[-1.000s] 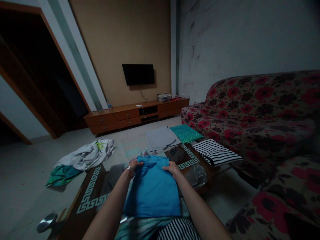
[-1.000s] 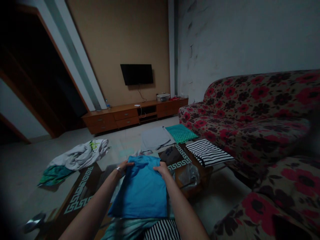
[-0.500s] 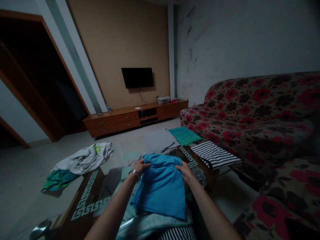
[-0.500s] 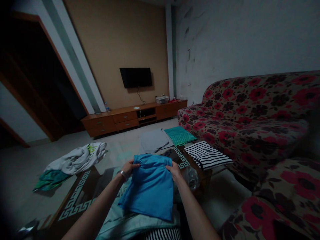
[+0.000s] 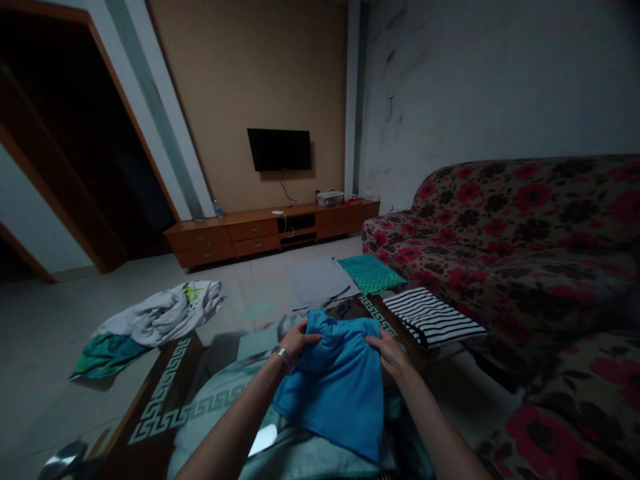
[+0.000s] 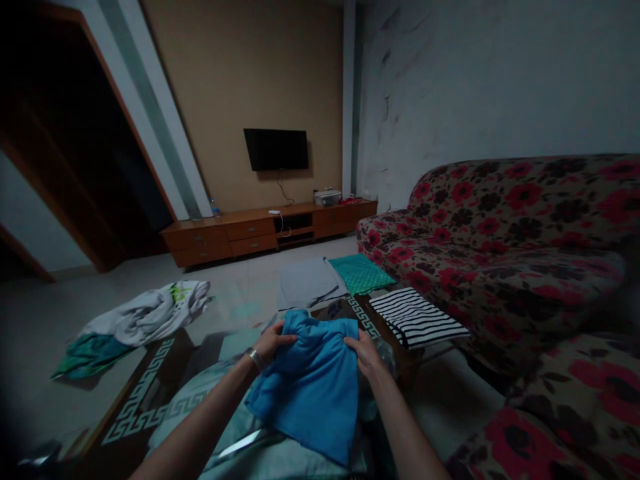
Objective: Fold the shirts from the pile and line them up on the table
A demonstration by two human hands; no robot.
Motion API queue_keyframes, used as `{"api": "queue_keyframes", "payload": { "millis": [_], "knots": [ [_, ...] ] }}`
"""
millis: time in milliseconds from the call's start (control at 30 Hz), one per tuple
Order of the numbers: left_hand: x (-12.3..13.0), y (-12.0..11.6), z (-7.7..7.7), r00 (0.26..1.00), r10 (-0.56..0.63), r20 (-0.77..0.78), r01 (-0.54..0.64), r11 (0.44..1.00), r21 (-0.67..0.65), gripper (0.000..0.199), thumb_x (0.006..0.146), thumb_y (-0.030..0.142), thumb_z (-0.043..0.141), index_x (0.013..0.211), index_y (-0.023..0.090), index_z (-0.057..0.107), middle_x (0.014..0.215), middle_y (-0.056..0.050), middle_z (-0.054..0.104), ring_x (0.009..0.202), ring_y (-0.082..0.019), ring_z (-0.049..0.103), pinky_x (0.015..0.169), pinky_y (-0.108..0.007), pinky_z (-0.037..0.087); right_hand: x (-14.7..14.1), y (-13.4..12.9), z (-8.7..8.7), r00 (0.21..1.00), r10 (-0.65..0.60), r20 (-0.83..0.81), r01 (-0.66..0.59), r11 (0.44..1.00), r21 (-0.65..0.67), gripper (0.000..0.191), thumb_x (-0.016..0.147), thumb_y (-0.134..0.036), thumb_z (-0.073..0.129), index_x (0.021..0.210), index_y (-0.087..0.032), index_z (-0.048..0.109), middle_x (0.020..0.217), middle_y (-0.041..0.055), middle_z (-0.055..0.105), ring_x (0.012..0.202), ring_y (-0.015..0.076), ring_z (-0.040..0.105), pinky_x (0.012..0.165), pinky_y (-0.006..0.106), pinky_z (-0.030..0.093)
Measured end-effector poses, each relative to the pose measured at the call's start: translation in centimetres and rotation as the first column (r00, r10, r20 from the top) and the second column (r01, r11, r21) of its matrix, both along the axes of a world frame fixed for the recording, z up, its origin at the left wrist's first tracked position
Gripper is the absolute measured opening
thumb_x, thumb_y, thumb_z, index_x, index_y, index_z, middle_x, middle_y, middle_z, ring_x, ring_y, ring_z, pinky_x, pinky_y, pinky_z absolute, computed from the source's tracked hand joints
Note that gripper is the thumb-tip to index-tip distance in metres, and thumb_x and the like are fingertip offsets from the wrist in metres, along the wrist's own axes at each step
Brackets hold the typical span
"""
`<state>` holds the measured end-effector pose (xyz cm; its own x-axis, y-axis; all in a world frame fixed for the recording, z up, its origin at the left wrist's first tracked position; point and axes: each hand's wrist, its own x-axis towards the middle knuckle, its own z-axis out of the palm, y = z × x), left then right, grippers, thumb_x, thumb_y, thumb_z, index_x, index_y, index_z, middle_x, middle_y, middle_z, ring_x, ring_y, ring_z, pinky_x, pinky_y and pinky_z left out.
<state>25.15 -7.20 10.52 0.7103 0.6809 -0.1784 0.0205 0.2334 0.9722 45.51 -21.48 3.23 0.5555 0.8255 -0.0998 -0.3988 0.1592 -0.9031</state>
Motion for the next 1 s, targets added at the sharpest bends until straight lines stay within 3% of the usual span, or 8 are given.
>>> {"api": "queue_keyframes", "payload": {
  "millis": [100, 233, 333, 433, 667, 800, 900, 1000],
  "knots": [
    [1.7, 0.9, 2.9, 0.993, -0.059, 0.105, 0.061, 0.998, -0.017, 0.060, 0.047, 0.015, 0.083, 0.104, 0.017, 0.064, 0.099, -0.006, 0.071, 0.089, -0.024, 0.066, 0.086, -0.038, 0.051, 2.5, 0.7, 3.5, 1.000, -0.019, 0.005, 0.018, 0.999, 0.031, 0.037, 0.049, -0.023, 0.079, 0.085, -0.019, 0.068, 0.085, 0.0053, 0.073, 0.076, 0.0227, 0.067, 0.080, 0.039, 0.052],
    [4.9, 1.9, 6.1, 0.971, -0.109, 0.213, 0.097, 0.993, 0.069, 0.067, 0.052, 0.013, 0.082, 0.115, 0.015, 0.060, 0.110, -0.009, 0.069, 0.100, -0.027, 0.064, 0.092, -0.038, 0.049, 7.2, 2.0, 8.5, 0.993, -0.075, 0.088, 0.068, 0.994, 0.082, 0.038, 0.049, -0.022, 0.080, 0.085, -0.019, 0.068, 0.083, 0.0035, 0.073, 0.074, 0.0189, 0.066, 0.077, 0.033, 0.052],
    [7.2, 2.2, 7.8, 0.956, -0.133, 0.263, 0.103, 0.987, 0.125, 0.067, 0.056, 0.014, 0.081, 0.119, 0.017, 0.059, 0.119, -0.008, 0.065, 0.108, -0.027, 0.061, 0.095, -0.037, 0.047, 10.4, 2.7, 11.9, 0.978, -0.104, 0.179, 0.084, 0.990, 0.115, 0.039, 0.049, -0.024, 0.081, 0.086, -0.018, 0.068, 0.084, 0.0033, 0.072, 0.074, 0.0175, 0.065, 0.074, 0.030, 0.052],
    [9.2, 2.0, 8.8, 0.952, -0.137, 0.273, 0.100, 0.985, 0.142, 0.065, 0.058, 0.015, 0.082, 0.119, 0.019, 0.060, 0.122, -0.007, 0.064, 0.110, -0.027, 0.059, 0.096, -0.036, 0.047, 12.9, 2.9, 14.0, 0.965, -0.124, 0.232, 0.097, 0.987, 0.126, 0.040, 0.050, -0.025, 0.082, 0.087, -0.018, 0.068, 0.083, 0.0022, 0.072, 0.073, 0.0161, 0.065, 0.072, 0.027, 0.052],
    [13.4, 0.6, 10.0, 0.935, -0.207, 0.289, 0.172, 0.975, 0.140, 0.066, 0.061, 0.015, 0.080, 0.123, 0.021, 0.058, 0.124, -0.007, 0.063, 0.112, -0.027, 0.059, 0.098, -0.037, 0.047, 17.6, 1.5, 15.0, 0.952, -0.123, 0.281, 0.098, 0.990, 0.102, 0.040, 0.053, -0.029, 0.083, 0.088, -0.019, 0.068, 0.082, 0.0018, 0.072, 0.070, 0.0149, 0.065, 0.068, 0.026, 0.053],
    [15.8, 0.7, 9.4, 0.918, -0.234, 0.319, 0.218, 0.972, 0.087, 0.069, 0.060, 0.014, 0.080, 0.125, 0.020, 0.057, 0.122, -0.008, 0.064, 0.109, -0.027, 0.061, 0.098, -0.038, 0.047, 20.3, 0.9, 14.7, 0.946, -0.134, 0.296, 0.123, 0.991, 0.054, 0.040, 0.051, -0.029, 0.085, 0.086, -0.019, 0.068, 0.079, 0.0024, 0.072, 0.067, 0.0155, 0.065, 0.066, 0.027, 0.054],
    [18.2, 2.0, 8.2, 0.910, -0.241, 0.336, 0.227, 0.970, 0.080, 0.068, 0.060, 0.014, 0.079, 0.124, 0.020, 0.058, 0.120, -0.008, 0.065, 0.109, -0.027, 0.061, 0.099, -0.038, 0.046, 23.0, 1.4, 14.1, 0.939, -0.118, 0.323, 0.109, 0.993, 0.046, 0.039, 0.052, -0.026, 0.085, 0.087, -0.019, 0.069, 0.082, 0.0040, 0.072, 0.071, 0.0176, 0.067, 0.068, 0.029, 0.055],
    [22.2, 5.2, 7.3, 0.905, -0.243, 0.348, 0.213, 0.969, 0.123, 0.064, 0.059, 0.015, 0.079, 0.120, 0.020, 0.059, 0.116, -0.007, 0.066, 0.106, -0.027, 0.062, 0.096, -0.039, 0.048, 27.0, 4.2, 14.2, 0.932, -0.098, 0.348, 0.089, 0.995, 0.044, 0.040, 0.053, -0.023, 0.084, 0.090, -0.019, 0.069, 0.084, 0.0057, 0.072, 0.072, 0.0192, 0.067, 0.068, 0.031, 0.055]
  ]
}}
